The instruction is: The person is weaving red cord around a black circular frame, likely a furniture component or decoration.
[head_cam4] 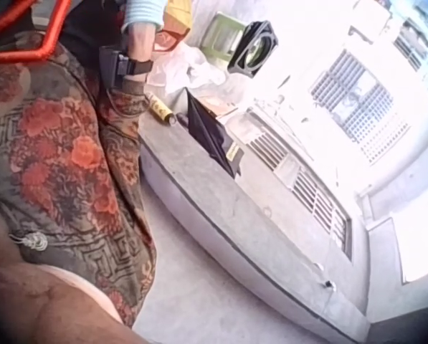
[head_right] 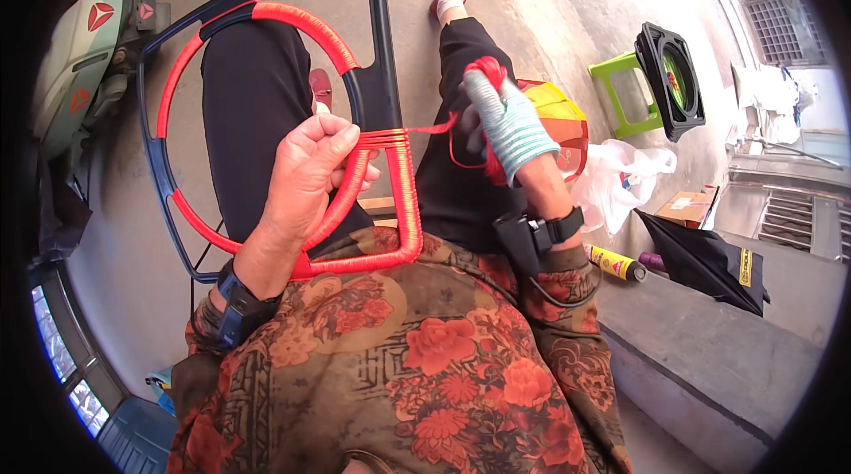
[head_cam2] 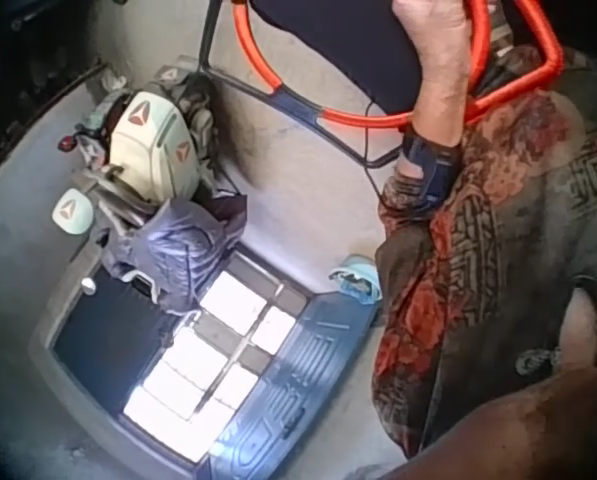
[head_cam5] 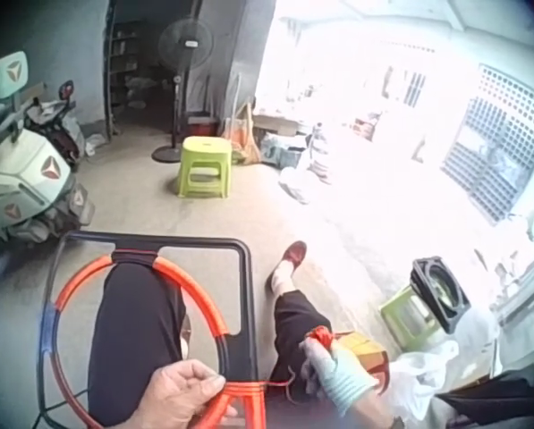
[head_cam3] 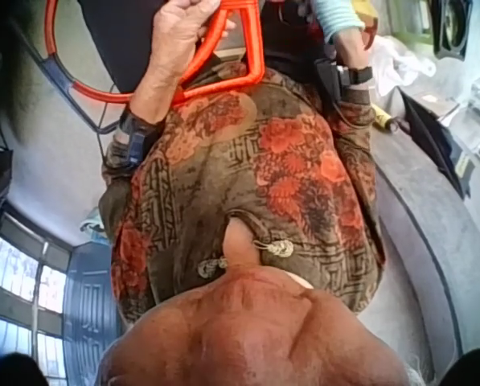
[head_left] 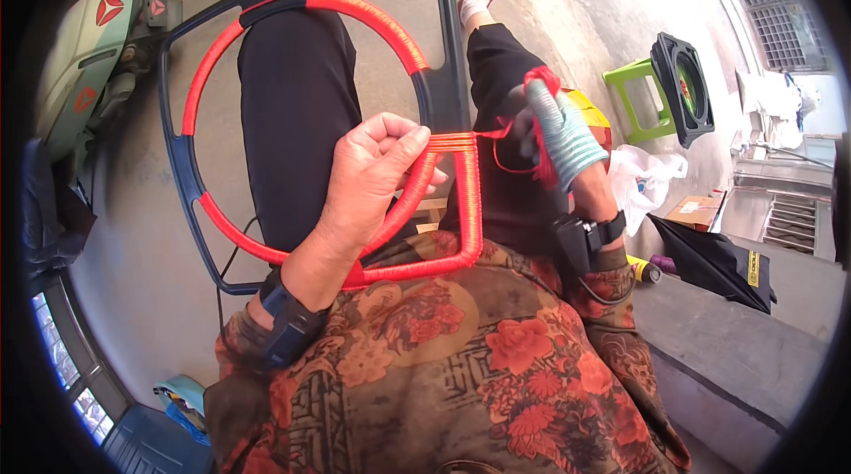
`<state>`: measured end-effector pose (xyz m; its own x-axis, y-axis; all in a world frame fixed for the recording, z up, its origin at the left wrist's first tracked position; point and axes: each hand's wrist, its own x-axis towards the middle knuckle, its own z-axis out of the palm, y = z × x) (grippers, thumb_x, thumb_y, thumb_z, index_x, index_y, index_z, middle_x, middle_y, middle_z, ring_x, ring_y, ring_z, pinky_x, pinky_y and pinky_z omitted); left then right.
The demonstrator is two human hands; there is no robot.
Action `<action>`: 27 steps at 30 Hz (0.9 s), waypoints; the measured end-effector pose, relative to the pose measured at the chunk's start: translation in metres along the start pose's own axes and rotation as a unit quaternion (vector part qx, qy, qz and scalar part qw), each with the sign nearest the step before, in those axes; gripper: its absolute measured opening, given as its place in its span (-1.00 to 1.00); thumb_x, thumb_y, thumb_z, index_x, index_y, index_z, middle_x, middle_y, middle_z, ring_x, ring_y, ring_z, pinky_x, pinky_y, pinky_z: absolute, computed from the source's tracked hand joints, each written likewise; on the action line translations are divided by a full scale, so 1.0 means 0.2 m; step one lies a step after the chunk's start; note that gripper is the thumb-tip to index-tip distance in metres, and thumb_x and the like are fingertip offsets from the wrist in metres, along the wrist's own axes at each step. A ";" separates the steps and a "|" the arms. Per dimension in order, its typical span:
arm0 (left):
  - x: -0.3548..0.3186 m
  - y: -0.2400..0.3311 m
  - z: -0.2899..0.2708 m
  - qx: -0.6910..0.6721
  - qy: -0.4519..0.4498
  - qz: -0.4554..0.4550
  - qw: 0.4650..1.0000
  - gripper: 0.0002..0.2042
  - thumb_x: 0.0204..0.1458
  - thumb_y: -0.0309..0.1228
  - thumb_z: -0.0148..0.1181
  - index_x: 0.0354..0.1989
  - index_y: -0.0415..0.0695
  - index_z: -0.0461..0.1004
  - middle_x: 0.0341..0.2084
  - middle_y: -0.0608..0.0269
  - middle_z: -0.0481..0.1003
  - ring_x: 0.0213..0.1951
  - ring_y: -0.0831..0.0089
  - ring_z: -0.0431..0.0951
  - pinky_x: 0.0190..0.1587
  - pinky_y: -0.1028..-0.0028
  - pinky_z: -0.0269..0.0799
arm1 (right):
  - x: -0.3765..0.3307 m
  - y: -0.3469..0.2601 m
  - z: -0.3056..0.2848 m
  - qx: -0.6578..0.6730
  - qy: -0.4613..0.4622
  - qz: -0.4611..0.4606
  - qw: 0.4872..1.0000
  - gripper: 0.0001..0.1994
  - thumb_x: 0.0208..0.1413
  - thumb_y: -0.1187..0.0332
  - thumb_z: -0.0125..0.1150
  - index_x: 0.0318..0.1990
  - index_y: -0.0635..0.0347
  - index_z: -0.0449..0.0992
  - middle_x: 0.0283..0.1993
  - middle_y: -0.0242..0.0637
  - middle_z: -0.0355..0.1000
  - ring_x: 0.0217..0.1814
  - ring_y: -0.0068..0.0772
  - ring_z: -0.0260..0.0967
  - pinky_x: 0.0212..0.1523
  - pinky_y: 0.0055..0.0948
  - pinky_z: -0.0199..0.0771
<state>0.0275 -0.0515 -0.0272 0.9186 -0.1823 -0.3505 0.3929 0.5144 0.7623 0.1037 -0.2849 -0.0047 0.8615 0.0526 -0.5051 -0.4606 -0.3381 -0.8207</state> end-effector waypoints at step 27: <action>0.03 0.02 0.07 -0.035 0.083 0.072 0.993 -0.77 0.20 -0.33 0.12 -0.11 -0.25 0.48 -0.42 0.33 0.55 -0.42 0.65 0.51 -0.29 0.57 0.48 | 0.05 0.05 0.21 -0.046 -0.260 -0.233 0.936 -0.71 0.17 0.34 0.17 0.01 0.27 0.46 -0.24 -0.40 0.47 -0.18 -0.68 0.33 -0.13 -0.62 0.37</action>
<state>0.0347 -0.0619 -0.0176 0.9431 0.0357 -0.3306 0.2490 0.5831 0.7733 0.0995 -0.2479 -0.0288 0.7321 0.6573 -0.1791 -0.0199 -0.2422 -0.9700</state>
